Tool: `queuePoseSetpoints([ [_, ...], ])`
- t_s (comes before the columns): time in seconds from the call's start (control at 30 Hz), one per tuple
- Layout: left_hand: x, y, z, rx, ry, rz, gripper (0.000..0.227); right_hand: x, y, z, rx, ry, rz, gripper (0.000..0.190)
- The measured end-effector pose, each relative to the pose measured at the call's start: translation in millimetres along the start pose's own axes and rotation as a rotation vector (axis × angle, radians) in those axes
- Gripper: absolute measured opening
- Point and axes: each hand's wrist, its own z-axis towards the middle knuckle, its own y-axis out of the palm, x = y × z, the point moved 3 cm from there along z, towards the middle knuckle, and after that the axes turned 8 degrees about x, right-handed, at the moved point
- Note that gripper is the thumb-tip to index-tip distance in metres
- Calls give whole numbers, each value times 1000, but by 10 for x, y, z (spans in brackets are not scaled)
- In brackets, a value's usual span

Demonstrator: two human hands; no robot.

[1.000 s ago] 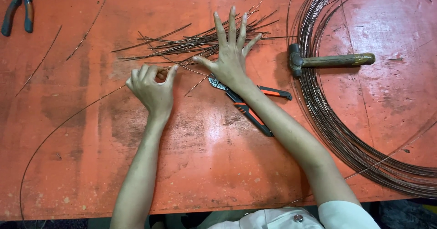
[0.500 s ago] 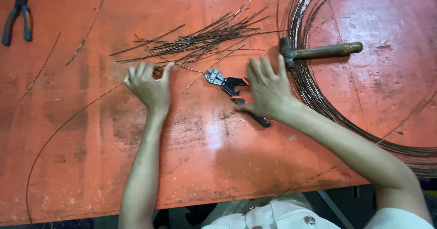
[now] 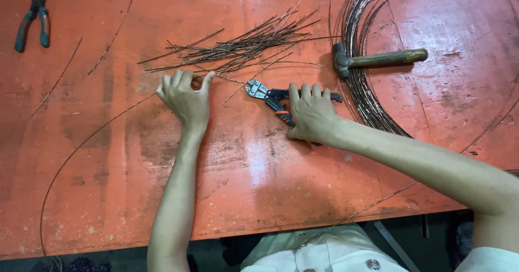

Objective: Cutting lengths of copper wire from a large coil using wire cutters and organizing them into a pile on a workbench.

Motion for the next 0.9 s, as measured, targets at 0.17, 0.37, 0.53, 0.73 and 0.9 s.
queuePoseSetpoints([
  [0.17,-61,42,-22,-11,12,-7,44,-155,45,-2,126,50,-154,103],
  [0.37,-1,5,-32,-6,8,-14,44,108,148,245,227,20,-63,69],
  [0.53,61,39,77,29,-3,-5,47,-23,-845,173,-71,119,554,37],
  [0.73,357,197,313,29,-14,98,50,-398,-597,353,-410,401,1610,18],
  [0.9,466,279,326,34,-73,46,46,-403,-442,472,-497,559,1569,19],
])
